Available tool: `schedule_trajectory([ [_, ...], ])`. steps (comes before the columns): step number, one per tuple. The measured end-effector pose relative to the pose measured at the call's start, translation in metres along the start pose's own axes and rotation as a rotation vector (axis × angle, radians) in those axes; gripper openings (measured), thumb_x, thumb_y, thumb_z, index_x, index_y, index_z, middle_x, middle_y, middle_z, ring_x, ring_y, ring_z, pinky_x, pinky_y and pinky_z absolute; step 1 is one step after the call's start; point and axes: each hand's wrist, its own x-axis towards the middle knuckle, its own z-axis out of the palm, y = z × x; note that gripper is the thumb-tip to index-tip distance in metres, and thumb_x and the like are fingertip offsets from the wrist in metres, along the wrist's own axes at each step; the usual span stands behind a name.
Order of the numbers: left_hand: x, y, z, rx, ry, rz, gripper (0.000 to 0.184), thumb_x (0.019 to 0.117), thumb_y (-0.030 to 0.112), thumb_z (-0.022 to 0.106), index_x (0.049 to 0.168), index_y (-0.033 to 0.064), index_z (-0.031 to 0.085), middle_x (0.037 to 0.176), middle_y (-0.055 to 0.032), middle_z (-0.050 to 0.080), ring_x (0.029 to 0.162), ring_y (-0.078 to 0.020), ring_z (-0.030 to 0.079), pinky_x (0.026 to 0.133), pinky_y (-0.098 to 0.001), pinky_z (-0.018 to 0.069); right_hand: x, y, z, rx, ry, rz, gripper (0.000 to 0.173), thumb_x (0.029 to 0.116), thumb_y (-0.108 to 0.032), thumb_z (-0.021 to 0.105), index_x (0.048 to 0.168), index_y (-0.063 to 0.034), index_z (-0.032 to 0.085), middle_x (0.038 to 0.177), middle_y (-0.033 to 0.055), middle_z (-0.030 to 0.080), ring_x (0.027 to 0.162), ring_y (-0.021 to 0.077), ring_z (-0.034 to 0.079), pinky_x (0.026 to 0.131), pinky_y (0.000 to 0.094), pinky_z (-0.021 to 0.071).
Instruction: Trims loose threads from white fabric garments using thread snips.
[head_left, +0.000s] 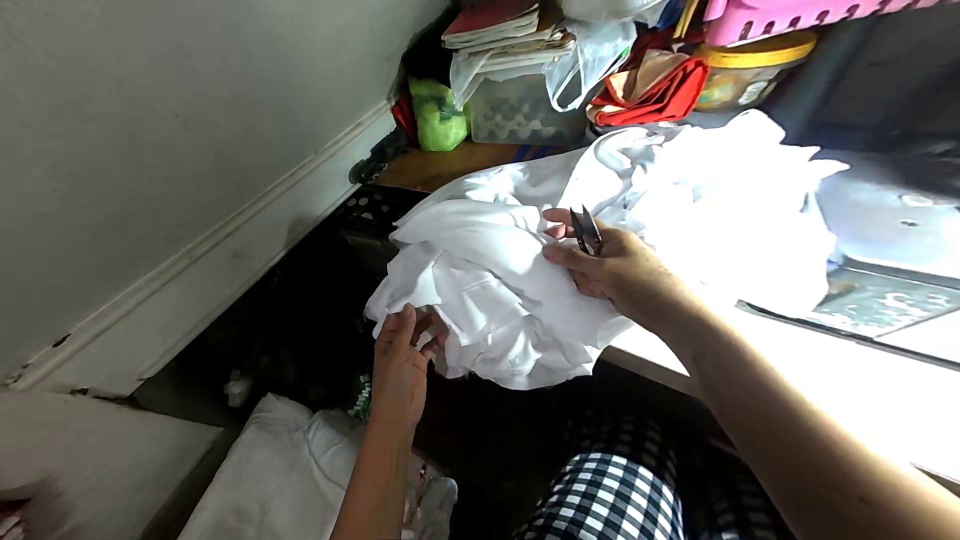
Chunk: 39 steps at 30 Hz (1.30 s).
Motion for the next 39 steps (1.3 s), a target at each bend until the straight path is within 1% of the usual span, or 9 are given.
schedule_trajectory([
  [8, -0.005, 0.003, -0.008, 0.398, 0.081, 0.483, 0.012, 0.1033, 0.010, 0.048, 0.112, 0.0132, 0.055, 0.100, 0.0055, 0.059, 0.093, -0.0044, 0.058, 0.086, -0.0247, 0.0497, 0.000, 0.002, -0.012, 0.279, -0.059, 0.140, 0.023, 0.1060, -0.010, 0.051, 0.124, -0.0095, 0.065, 0.054, -0.0057, 0.043, 0.038, -0.0022, 0.029, 0.035, 0.0141, 0.0278],
  [10, -0.008, 0.002, -0.004, 0.351, -0.044, 0.439, 0.013, 0.1036, 0.014, 0.050, 0.112, 0.0165, 0.060, 0.097, 0.0061, 0.063, 0.088, -0.0052, 0.063, 0.086, -0.0265, 0.0540, -0.002, 0.006, -0.014, 0.302, -0.115, 0.098, 0.021, 0.1050, -0.007, 0.052, 0.113, -0.0088, 0.071, 0.053, -0.0057, 0.045, 0.038, -0.0023, 0.030, 0.035, 0.0139, 0.0274],
  [15, -0.012, -0.002, 0.018, 0.281, -0.322, 0.168, 0.036, 0.1087, 0.022, 0.041, 0.139, 0.0084, 0.055, 0.132, -0.0086, 0.062, 0.117, -0.0200, 0.064, 0.101, -0.0385, 0.0527, -0.008, 0.004, -0.007, 0.199, -0.100, 0.063, 0.023, 0.1071, -0.015, 0.051, 0.114, -0.0100, 0.073, 0.054, -0.0056, 0.047, 0.039, -0.0017, 0.031, 0.037, 0.0142, 0.0277],
  [20, -0.017, 0.001, 0.028, 0.167, -0.326, 0.123, 0.036, 0.1097, 0.024, 0.040, 0.141, 0.0105, 0.052, 0.129, -0.0077, 0.063, 0.116, -0.0206, 0.065, 0.101, -0.0386, 0.0543, -0.026, 0.003, -0.004, 0.120, -0.204, -0.099, 0.019, 0.1040, -0.022, 0.056, 0.116, -0.0166, 0.069, 0.071, -0.0067, 0.061, 0.048, -0.0027, 0.044, 0.042, 0.0129, 0.0366],
  [22, -0.018, 0.000, 0.029, 0.175, -0.303, 0.134, 0.036, 0.1079, 0.024, 0.046, 0.141, 0.0117, 0.049, 0.130, -0.0081, 0.062, 0.115, -0.0214, 0.066, 0.099, -0.0395, 0.0555, -0.030, 0.004, 0.002, 0.069, -0.187, -0.138, 0.009, 0.0999, -0.018, 0.065, 0.105, -0.0136, 0.071, 0.073, -0.0041, 0.067, 0.052, -0.0005, 0.054, 0.046, 0.0153, 0.0449],
  [24, -0.018, -0.002, 0.030, 0.234, -0.279, 0.164, 0.041, 0.1041, 0.029, 0.055, 0.141, 0.0132, 0.047, 0.126, -0.0070, 0.062, 0.111, -0.0203, 0.067, 0.096, -0.0390, 0.0577, -0.035, 0.005, 0.012, 0.088, -0.158, -0.139, 0.011, 0.1002, -0.016, 0.065, 0.091, -0.0123, 0.070, 0.062, -0.0048, 0.058, 0.045, -0.0011, 0.044, 0.042, 0.0150, 0.0365],
  [31, -0.021, -0.005, 0.040, 0.526, -0.171, 0.279, 0.071, 0.0847, 0.022, 0.081, 0.143, 0.0155, 0.041, 0.120, -0.0037, 0.062, 0.096, -0.0109, 0.069, 0.078, -0.0278, 0.0609, -0.045, 0.001, 0.029, 0.067, -0.239, -0.128, 0.005, 0.0952, -0.015, 0.071, 0.095, -0.0137, 0.076, 0.060, -0.0059, 0.056, 0.043, -0.0012, 0.039, 0.039, 0.0144, 0.0315],
  [35, -0.014, -0.005, 0.030, 0.474, -0.156, 0.272, 0.016, 0.0955, 0.007, 0.065, 0.111, 0.0061, 0.064, 0.097, -0.0075, 0.069, 0.084, -0.0177, 0.071, 0.079, -0.0367, 0.0619, -0.041, 0.005, 0.020, 0.253, -0.208, 0.034, 0.015, 0.1006, -0.013, 0.063, 0.093, -0.0108, 0.076, 0.054, -0.0034, 0.052, 0.040, -0.0018, 0.035, 0.038, 0.0141, 0.0289],
  [39, -0.020, -0.011, 0.017, 0.025, -0.169, 0.077, 0.023, 0.1027, -0.001, 0.043, 0.113, 0.0017, 0.064, 0.100, -0.0098, 0.070, 0.089, -0.0171, 0.071, 0.085, -0.0350, 0.0604, -0.041, 0.009, 0.018, 0.463, -0.154, 0.123, 0.021, 0.1049, -0.013, 0.054, 0.091, -0.0070, 0.070, 0.053, -0.0008, 0.048, 0.038, -0.0005, 0.035, 0.036, 0.0146, 0.0315],
])
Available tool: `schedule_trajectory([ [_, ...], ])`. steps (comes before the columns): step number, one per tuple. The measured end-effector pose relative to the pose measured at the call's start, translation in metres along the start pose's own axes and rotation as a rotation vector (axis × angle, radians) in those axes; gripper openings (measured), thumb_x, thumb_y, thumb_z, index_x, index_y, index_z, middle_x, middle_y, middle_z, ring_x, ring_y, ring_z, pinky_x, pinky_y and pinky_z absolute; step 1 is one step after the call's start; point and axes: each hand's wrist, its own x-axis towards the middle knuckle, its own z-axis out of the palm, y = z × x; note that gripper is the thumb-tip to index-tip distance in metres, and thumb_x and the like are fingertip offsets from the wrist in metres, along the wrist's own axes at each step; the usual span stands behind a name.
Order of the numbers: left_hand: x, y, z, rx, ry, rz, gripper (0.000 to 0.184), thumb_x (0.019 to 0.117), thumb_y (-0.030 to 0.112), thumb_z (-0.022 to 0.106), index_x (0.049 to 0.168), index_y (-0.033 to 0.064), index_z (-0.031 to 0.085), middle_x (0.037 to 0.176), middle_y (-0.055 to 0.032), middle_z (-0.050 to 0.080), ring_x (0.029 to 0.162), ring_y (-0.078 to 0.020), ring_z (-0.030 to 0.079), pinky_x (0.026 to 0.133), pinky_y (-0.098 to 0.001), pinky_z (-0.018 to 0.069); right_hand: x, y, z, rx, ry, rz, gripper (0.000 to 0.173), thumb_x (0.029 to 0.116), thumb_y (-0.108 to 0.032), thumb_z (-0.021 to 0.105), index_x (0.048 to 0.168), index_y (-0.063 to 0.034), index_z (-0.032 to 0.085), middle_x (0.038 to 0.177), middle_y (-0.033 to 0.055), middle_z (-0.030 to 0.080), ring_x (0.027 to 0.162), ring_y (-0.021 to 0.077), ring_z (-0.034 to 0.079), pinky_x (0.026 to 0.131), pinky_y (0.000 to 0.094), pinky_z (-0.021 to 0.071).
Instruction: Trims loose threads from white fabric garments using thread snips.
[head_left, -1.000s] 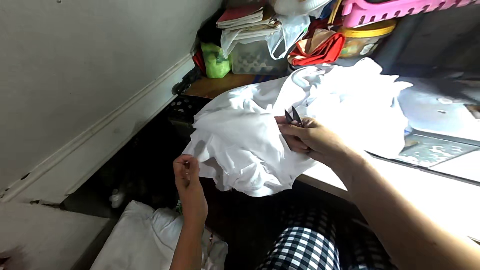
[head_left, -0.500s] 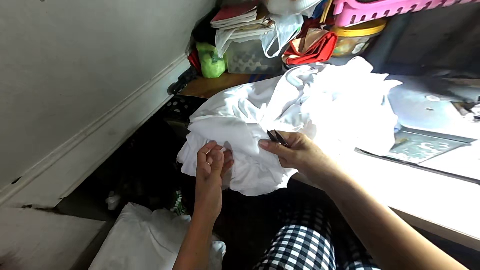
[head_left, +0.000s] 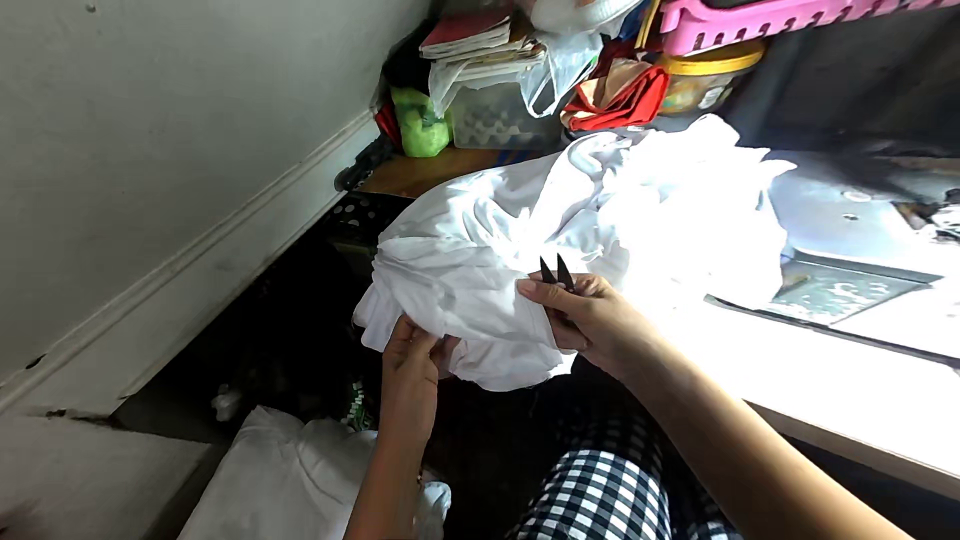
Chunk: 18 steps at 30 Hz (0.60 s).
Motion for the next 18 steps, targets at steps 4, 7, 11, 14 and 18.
schedule_trajectory([
  [4, -0.011, -0.012, -0.015, -0.401, 0.155, -0.188, 0.033, 0.1121, 0.015, 0.023, 0.122, 0.0035, 0.052, 0.099, -0.0115, 0.071, 0.089, -0.0196, 0.074, 0.081, -0.0344, 0.0626, 0.003, 0.003, 0.000, 0.077, 0.077, 0.054, 0.025, 0.1071, -0.016, 0.051, 0.090, -0.0057, 0.065, 0.052, -0.0009, 0.045, 0.037, 0.0001, 0.035, 0.035, 0.0150, 0.0325],
  [7, -0.013, -0.007, -0.020, -0.437, 0.160, -0.243, 0.053, 0.1118, 0.043, 0.019, 0.126, 0.0043, 0.052, 0.104, -0.0143, 0.069, 0.095, -0.0260, 0.072, 0.084, -0.0430, 0.0616, 0.004, 0.003, -0.001, 0.086, 0.070, 0.075, 0.029, 0.1076, -0.019, 0.050, 0.088, -0.0055, 0.067, 0.052, -0.0005, 0.045, 0.037, 0.0003, 0.035, 0.035, 0.0150, 0.0323],
  [11, -0.013, -0.004, -0.025, -0.044, 0.126, -0.074, 0.042, 0.1127, 0.029, 0.026, 0.147, 0.0063, 0.037, 0.119, -0.0120, 0.064, 0.101, -0.0211, 0.070, 0.087, -0.0394, 0.0609, 0.005, 0.003, -0.002, 0.076, 0.058, 0.074, 0.032, 0.1083, -0.021, 0.049, 0.085, -0.0061, 0.065, 0.052, -0.0012, 0.043, 0.037, 0.0007, 0.035, 0.035, 0.0153, 0.0332],
  [14, -0.010, -0.008, -0.034, 0.397, 0.149, 0.156, 0.065, 0.0994, 0.011, 0.056, 0.158, 0.0112, 0.028, 0.144, -0.0107, 0.047, 0.119, -0.0167, 0.059, 0.098, -0.0344, 0.0531, 0.004, 0.003, -0.001, 0.061, 0.061, 0.062, 0.031, 0.1084, -0.021, 0.049, 0.087, -0.0064, 0.065, 0.052, -0.0012, 0.043, 0.037, 0.0005, 0.035, 0.036, 0.0150, 0.0337],
  [18, -0.007, -0.005, -0.034, 0.356, 0.142, 0.148, 0.045, 0.1051, 0.014, 0.050, 0.149, 0.0113, 0.041, 0.141, -0.0095, 0.052, 0.120, -0.0207, 0.060, 0.097, -0.0395, 0.0550, 0.005, 0.004, -0.001, 0.059, 0.087, 0.057, 0.030, 0.1080, -0.021, 0.050, 0.087, -0.0067, 0.066, 0.051, -0.0008, 0.042, 0.036, 0.0013, 0.035, 0.035, 0.0159, 0.0339],
])
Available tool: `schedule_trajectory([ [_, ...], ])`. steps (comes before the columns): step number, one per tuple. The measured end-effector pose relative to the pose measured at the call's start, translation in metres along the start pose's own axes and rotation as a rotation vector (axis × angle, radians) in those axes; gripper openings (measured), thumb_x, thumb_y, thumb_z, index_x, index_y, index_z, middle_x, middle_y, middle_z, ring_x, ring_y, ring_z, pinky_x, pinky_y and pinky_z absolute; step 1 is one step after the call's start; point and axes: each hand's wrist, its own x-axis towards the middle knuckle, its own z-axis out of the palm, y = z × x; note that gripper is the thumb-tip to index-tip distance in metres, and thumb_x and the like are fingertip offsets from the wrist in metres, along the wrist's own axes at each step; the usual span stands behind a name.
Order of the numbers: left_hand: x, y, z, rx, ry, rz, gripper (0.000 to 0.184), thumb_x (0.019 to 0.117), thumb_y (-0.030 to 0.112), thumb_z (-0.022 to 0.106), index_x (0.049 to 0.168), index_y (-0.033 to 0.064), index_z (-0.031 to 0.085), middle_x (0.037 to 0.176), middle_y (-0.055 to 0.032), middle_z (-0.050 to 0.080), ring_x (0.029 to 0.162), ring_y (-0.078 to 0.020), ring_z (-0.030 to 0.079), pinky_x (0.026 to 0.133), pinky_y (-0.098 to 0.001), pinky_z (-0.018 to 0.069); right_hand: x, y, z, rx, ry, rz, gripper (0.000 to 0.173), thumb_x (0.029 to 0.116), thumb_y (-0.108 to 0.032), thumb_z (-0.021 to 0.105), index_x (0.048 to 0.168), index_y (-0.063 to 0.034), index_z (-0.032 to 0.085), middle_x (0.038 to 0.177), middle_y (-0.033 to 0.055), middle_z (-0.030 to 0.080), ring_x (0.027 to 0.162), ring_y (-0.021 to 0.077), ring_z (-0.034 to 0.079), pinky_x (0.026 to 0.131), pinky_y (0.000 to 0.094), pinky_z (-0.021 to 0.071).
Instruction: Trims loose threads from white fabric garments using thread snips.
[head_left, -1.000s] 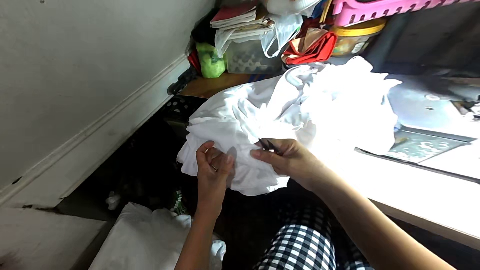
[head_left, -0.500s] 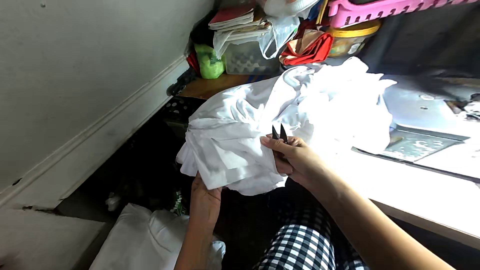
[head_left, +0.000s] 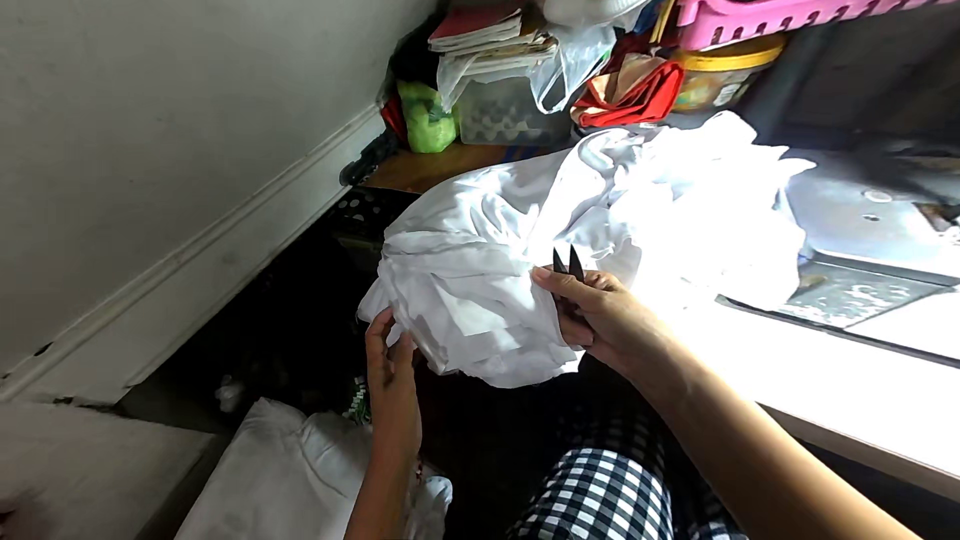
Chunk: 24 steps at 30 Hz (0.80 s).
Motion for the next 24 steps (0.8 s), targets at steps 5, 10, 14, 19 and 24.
schedule_trajectory([
  [5, 0.001, -0.007, -0.002, 0.149, -0.103, -0.123, 0.046, 0.0955, 0.012, 0.068, 0.136, 0.0036, 0.048, 0.110, -0.0111, 0.063, 0.091, -0.0160, 0.068, 0.082, -0.0337, 0.0597, -0.009, 0.001, 0.009, -0.231, -0.037, -0.103, 0.021, 0.1060, -0.016, 0.053, 0.095, -0.0095, 0.070, 0.055, -0.0020, 0.050, 0.040, 0.0003, 0.036, 0.038, 0.0151, 0.0313],
  [10, 0.000, -0.021, -0.016, 0.428, -0.214, -0.037, 0.017, 0.0966, 0.002, 0.059, 0.112, -0.0009, 0.066, 0.100, -0.0075, 0.069, 0.089, -0.0115, 0.069, 0.083, -0.0296, 0.0598, -0.008, -0.010, 0.013, -0.374, -0.023, -0.175, 0.017, 0.1040, -0.015, 0.058, 0.096, -0.0115, 0.073, 0.059, -0.0066, 0.055, 0.043, -0.0028, 0.038, 0.040, 0.0141, 0.0318],
  [14, -0.004, -0.018, -0.027, 0.486, -0.281, 0.016, 0.024, 0.0994, 0.000, 0.048, 0.112, 0.0000, 0.069, 0.111, -0.0074, 0.072, 0.093, -0.0119, 0.072, 0.083, -0.0282, 0.0619, 0.010, -0.014, 0.001, -0.341, 0.216, -0.068, 0.016, 0.1039, -0.016, 0.059, 0.099, -0.0069, 0.071, 0.062, -0.0013, 0.059, 0.042, 0.0008, 0.042, 0.038, 0.0171, 0.0358],
  [19, -0.011, -0.008, -0.032, 0.122, -0.207, -0.140, 0.012, 0.0994, 0.006, 0.059, 0.105, -0.0031, 0.065, 0.091, -0.0073, 0.069, 0.077, -0.0157, 0.071, 0.074, -0.0308, 0.0626, 0.014, -0.002, 0.003, -0.759, 0.233, -0.259, 0.012, 0.1006, -0.016, 0.066, 0.104, -0.0070, 0.073, 0.072, 0.0038, 0.062, 0.058, 0.0108, 0.053, 0.056, 0.0320, 0.0455],
  [24, -0.014, -0.005, -0.032, 0.093, -0.110, -0.113, 0.019, 0.1025, 0.000, 0.051, 0.119, -0.0071, 0.055, 0.097, -0.0133, 0.070, 0.080, -0.0208, 0.074, 0.075, -0.0352, 0.0651, 0.002, 0.024, 0.016, -1.139, 0.143, -0.746, 0.030, 0.0895, -0.001, 0.067, 0.119, -0.0086, 0.067, 0.098, 0.0105, 0.067, 0.067, 0.0270, 0.066, 0.053, 0.0486, 0.0541],
])
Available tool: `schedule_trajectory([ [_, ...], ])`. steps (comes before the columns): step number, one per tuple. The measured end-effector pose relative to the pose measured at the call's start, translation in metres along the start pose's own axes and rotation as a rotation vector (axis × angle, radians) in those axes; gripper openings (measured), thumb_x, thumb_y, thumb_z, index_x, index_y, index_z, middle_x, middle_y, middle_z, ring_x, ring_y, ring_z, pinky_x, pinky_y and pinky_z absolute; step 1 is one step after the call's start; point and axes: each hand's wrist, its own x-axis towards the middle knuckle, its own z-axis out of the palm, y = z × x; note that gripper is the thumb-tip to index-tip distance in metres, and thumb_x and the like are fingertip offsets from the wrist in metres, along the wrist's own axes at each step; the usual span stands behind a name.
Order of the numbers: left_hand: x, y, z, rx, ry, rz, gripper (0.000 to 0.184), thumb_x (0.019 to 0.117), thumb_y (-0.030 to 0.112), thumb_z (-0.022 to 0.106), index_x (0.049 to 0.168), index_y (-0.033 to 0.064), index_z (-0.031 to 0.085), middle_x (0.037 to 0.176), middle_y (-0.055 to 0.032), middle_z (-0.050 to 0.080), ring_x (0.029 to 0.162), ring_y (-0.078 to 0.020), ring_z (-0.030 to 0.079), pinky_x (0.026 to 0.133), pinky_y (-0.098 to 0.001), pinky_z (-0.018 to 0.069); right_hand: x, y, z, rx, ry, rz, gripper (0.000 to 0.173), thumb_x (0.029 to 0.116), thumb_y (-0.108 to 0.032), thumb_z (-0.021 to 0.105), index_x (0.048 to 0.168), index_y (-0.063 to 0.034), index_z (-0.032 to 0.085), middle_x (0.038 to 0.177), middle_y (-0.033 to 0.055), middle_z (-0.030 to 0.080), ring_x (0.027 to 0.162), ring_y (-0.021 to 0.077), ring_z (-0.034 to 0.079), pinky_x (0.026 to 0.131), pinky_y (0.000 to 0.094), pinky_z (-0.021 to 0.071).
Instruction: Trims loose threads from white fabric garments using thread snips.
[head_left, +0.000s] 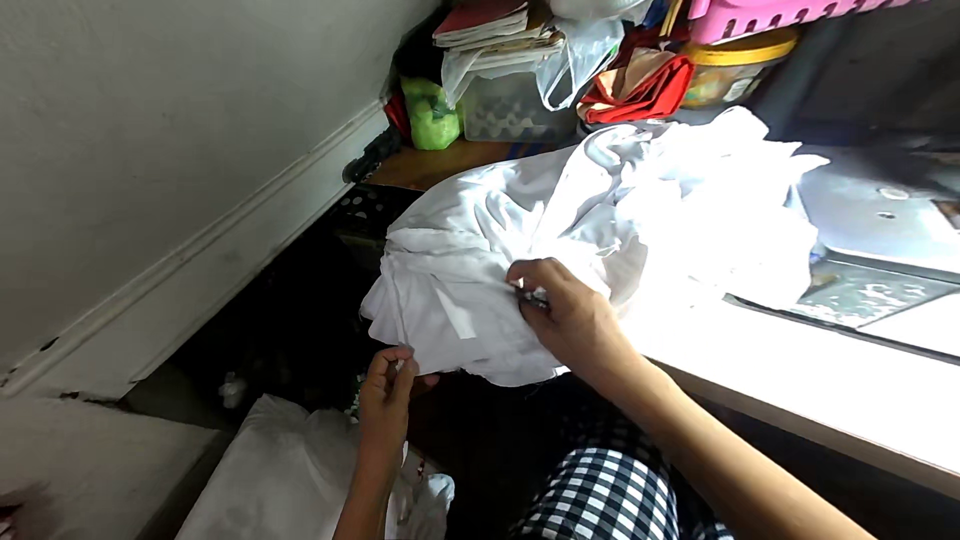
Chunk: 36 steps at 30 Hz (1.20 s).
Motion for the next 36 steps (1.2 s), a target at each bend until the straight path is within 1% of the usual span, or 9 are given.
schedule_trajectory([
  [4, -0.004, -0.004, -0.009, 0.176, 0.046, 0.048, 0.026, 0.1058, 0.006, 0.047, 0.127, -0.0082, 0.052, 0.098, -0.0134, 0.072, 0.082, -0.0197, 0.076, 0.076, -0.0339, 0.0658, -0.009, 0.013, 0.007, -0.050, 0.015, -0.280, 0.029, 0.0867, -0.009, 0.060, 0.112, -0.0128, 0.073, 0.110, 0.0094, 0.066, 0.063, 0.0193, 0.064, 0.045, 0.0373, 0.0497],
  [9, -0.011, -0.008, -0.020, 0.281, 0.009, 0.070, 0.018, 0.1053, 0.008, 0.052, 0.115, -0.0052, 0.060, 0.093, -0.0097, 0.076, 0.081, -0.0188, 0.077, 0.076, -0.0323, 0.0658, -0.018, -0.006, 0.002, -0.155, -0.095, -0.281, 0.048, 0.0903, -0.048, 0.070, 0.132, -0.0235, 0.066, 0.120, 0.0102, 0.064, 0.050, 0.0176, 0.057, 0.040, 0.0370, 0.0463],
  [11, -0.011, -0.008, -0.021, 0.215, -0.038, 0.035, 0.016, 0.1048, 0.008, 0.052, 0.109, -0.0045, 0.061, 0.087, -0.0092, 0.076, 0.077, -0.0185, 0.076, 0.073, -0.0315, 0.0646, -0.020, -0.011, 0.007, -0.224, -0.105, -0.275, 0.045, 0.0887, -0.039, 0.074, 0.132, -0.0283, 0.067, 0.125, 0.0143, 0.061, 0.047, 0.0201, 0.055, 0.040, 0.0379, 0.0460],
  [14, -0.013, -0.006, -0.024, 0.078, -0.077, -0.017, 0.016, 0.1048, 0.007, 0.051, 0.106, -0.0040, 0.062, 0.088, -0.0095, 0.074, 0.077, -0.0185, 0.075, 0.072, -0.0315, 0.0637, -0.013, -0.011, 0.010, -0.135, -0.043, -0.208, 0.040, 0.0804, -0.012, 0.078, 0.120, -0.0189, 0.073, 0.117, 0.0152, 0.065, 0.051, 0.0251, 0.060, 0.041, 0.0445, 0.0495],
  [20, -0.024, -0.005, -0.036, -0.085, -0.067, -0.004, 0.017, 0.1037, 0.008, 0.051, 0.103, -0.0016, 0.065, 0.098, -0.0129, 0.074, 0.083, -0.0191, 0.074, 0.077, -0.0332, 0.0630, -0.011, -0.042, -0.002, -0.049, 0.003, -0.178, 0.022, 0.0925, -0.031, 0.066, 0.107, -0.0178, 0.075, 0.090, 0.0037, 0.062, 0.056, 0.0159, 0.060, 0.042, 0.0360, 0.0481],
  [23, -0.029, -0.005, -0.039, -0.088, -0.089, 0.050, 0.018, 0.1045, 0.009, 0.050, 0.102, 0.0016, 0.066, 0.095, -0.0093, 0.075, 0.083, -0.0165, 0.074, 0.080, -0.0323, 0.0620, -0.031, -0.067, 0.006, 0.110, -0.301, -0.110, 0.049, 0.1027, -0.059, 0.046, 0.113, -0.0174, 0.071, 0.095, 0.0026, 0.070, 0.075, 0.0188, 0.068, 0.058, 0.0425, 0.0558],
  [27, -0.031, -0.004, -0.040, 0.045, -0.057, 0.141, 0.018, 0.1024, 0.010, 0.052, 0.101, 0.0011, 0.068, 0.094, -0.0052, 0.071, 0.087, -0.0154, 0.070, 0.085, -0.0337, 0.0602, -0.053, -0.065, 0.037, 0.537, -0.751, 0.175, 0.053, 0.1093, -0.048, 0.038, 0.127, -0.0068, 0.067, 0.115, 0.0128, 0.070, 0.105, 0.0227, 0.068, 0.091, 0.0488, 0.0531],
  [30, -0.031, -0.003, -0.041, 0.166, -0.026, 0.202, 0.016, 0.1007, 0.011, 0.055, 0.099, 0.0022, 0.068, 0.094, -0.0020, 0.068, 0.089, -0.0102, 0.067, 0.085, -0.0280, 0.0576, -0.059, -0.069, 0.057, 0.910, -0.777, 0.504, 0.032, 0.1050, -0.033, 0.055, 0.120, -0.0078, 0.067, 0.088, -0.0024, 0.061, 0.067, 0.0014, 0.052, 0.060, 0.0192, 0.0444],
  [36, -0.026, -0.003, -0.046, 0.305, -0.030, 0.302, 0.017, 0.1000, 0.013, 0.056, 0.095, 0.0049, 0.070, 0.093, -0.0003, 0.065, 0.087, -0.0065, 0.063, 0.079, -0.0211, 0.0539, -0.051, -0.081, 0.073, 1.319, -0.767, 0.770, 0.019, 0.1045, -0.028, 0.057, 0.111, -0.0119, 0.064, 0.071, -0.0051, 0.052, 0.046, 0.0013, 0.041, 0.042, 0.0159, 0.0372],
])
